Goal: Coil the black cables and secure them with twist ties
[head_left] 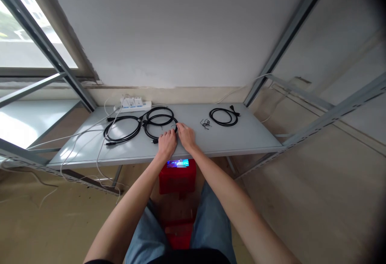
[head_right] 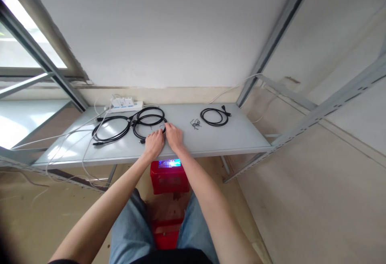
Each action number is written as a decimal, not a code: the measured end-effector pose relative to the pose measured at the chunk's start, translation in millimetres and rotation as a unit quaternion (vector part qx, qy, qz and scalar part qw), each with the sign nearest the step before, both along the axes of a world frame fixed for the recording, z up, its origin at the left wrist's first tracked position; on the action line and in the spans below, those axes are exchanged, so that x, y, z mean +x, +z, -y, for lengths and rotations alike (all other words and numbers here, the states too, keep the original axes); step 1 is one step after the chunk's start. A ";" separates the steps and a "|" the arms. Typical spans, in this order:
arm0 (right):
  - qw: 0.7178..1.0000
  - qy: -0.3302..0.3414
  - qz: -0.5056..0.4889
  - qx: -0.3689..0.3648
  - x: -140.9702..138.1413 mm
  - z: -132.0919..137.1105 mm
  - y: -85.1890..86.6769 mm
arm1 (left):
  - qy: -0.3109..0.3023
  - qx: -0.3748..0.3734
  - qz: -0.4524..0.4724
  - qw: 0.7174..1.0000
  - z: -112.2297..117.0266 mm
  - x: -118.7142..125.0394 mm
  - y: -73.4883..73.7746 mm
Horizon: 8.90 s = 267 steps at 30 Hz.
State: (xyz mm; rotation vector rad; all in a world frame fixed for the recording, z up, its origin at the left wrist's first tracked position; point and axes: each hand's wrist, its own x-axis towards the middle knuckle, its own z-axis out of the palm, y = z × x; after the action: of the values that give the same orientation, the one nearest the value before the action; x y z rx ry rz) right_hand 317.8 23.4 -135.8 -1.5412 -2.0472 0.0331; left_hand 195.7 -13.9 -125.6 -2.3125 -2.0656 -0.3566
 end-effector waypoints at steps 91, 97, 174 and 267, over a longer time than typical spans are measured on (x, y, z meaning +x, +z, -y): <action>0.991 0.059 0.043 0.110 0.7 13.3 -17.7 | -0.032 0.075 -0.031 0.996 7.2 -4.5 2.2; 0.992 0.047 0.053 0.108 1.4 18.7 -14.4 | -0.029 0.060 -0.033 0.997 6.1 -4.2 2.5; 0.972 0.140 -0.187 -0.004 5.8 12.1 -4.2 | -0.025 -0.044 -0.006 0.999 -4.9 -5.9 2.2; 0.939 0.150 -0.306 0.033 13.2 -0.4 -9.8 | -0.011 -0.001 0.063 0.998 1.8 -8.4 5.2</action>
State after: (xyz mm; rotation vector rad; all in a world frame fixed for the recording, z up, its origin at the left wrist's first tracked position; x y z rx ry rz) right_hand 331.0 23.8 -145.6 -0.9905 -1.7238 0.4923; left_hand 187.2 -15.7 -120.4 -2.3731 -2.0966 -0.5142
